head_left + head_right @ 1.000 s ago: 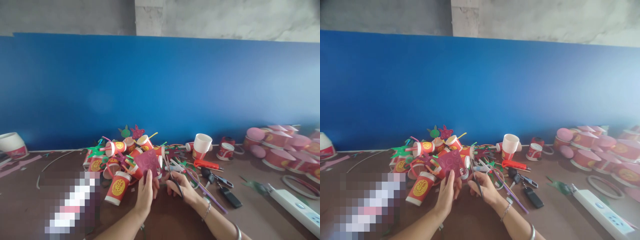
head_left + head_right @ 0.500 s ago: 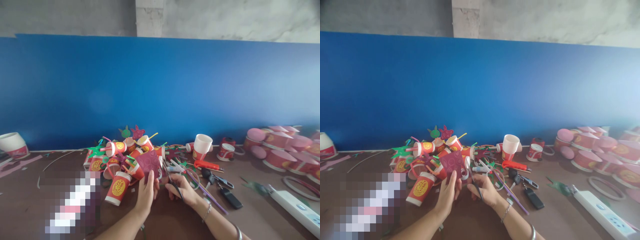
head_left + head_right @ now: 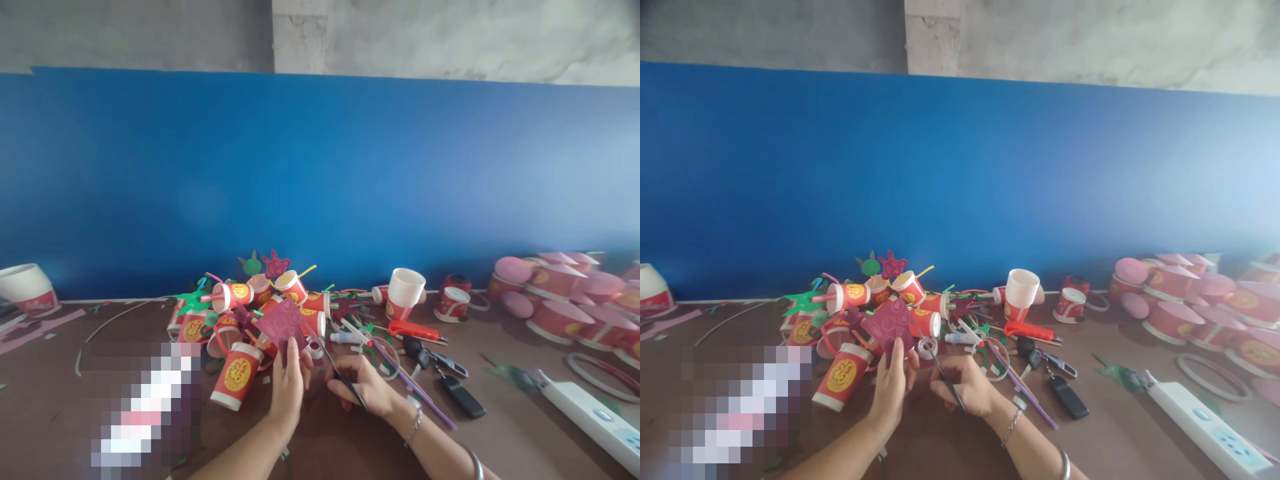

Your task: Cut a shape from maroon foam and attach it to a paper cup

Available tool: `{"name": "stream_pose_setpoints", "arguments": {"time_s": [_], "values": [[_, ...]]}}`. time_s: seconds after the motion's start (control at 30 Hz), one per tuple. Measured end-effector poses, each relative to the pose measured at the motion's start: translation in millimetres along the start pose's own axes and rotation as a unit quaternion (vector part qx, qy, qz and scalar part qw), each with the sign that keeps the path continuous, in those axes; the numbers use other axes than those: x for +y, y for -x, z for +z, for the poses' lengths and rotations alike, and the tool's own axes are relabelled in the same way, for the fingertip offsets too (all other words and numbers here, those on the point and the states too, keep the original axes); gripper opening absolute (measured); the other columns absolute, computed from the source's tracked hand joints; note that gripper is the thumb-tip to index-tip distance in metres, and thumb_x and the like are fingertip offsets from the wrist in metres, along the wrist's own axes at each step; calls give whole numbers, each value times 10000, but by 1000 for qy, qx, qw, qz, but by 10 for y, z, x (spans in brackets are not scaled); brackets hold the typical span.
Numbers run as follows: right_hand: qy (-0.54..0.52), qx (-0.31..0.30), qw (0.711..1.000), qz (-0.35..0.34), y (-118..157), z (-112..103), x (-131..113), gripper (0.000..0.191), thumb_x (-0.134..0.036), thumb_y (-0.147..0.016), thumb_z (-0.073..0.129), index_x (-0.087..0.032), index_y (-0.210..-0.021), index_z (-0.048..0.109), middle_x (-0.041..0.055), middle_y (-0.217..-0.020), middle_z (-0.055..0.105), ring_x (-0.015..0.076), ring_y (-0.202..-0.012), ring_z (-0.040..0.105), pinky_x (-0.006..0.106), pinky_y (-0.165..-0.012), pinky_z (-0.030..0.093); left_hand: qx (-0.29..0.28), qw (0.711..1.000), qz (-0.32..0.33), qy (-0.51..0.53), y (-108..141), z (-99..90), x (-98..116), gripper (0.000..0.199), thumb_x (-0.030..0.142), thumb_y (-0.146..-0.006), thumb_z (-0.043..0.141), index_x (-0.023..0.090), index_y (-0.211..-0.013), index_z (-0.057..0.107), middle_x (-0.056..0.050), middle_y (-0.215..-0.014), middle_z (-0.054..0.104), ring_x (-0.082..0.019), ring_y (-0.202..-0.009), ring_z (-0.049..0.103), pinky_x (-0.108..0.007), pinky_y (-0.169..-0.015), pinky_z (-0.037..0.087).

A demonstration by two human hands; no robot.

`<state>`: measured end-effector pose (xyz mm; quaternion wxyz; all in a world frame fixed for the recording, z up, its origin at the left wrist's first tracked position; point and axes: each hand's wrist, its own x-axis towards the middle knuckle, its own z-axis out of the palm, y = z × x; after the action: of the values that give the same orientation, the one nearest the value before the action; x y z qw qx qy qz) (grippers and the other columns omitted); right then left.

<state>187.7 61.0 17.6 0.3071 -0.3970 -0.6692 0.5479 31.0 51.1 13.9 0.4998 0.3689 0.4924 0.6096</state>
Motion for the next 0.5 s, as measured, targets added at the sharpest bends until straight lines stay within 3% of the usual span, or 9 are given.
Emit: {"name": "stream_pose_setpoints", "arguments": {"time_s": [0.2,0.3,0.4,0.5], "values": [[-27,-24,999,15,-12,22,-6,294,-415,-721,668,-126,-737,612,-40,-455,533,77,-380,496,163,-382,373,-41,998,-47,-7,7,4,-89,517,664,-775,446,181,-604,516,64,-353,368,-74,-341,297,-215,-390,229],[-50,-3,999,8,-19,23,-56,305,-409,-682,710,-130,-745,602,-33,-455,555,75,-376,480,169,-381,353,-64,997,-34,-1,17,23,-110,449,606,-720,569,172,-622,510,74,-383,398,-57,-332,313,-191,-369,205],[-62,27,998,0,-29,20,-84,329,-421,-651,735,-138,-693,573,-31,-459,558,77,-379,474,181,-390,352,-129,992,-17,-4,23,31,-98,437,558,-715,593,153,-577,507,69,-403,401,-40,-312,306,-186,-350,161],[-81,38,996,-15,-37,22,-73,345,-419,-635,749,-143,-688,549,-24,-536,578,78,-410,491,194,-415,381,-151,988,-28,16,22,27,-86,406,525,-712,606,142,-606,523,50,-463,469,-33,-316,328,-182,-344,174]]}}
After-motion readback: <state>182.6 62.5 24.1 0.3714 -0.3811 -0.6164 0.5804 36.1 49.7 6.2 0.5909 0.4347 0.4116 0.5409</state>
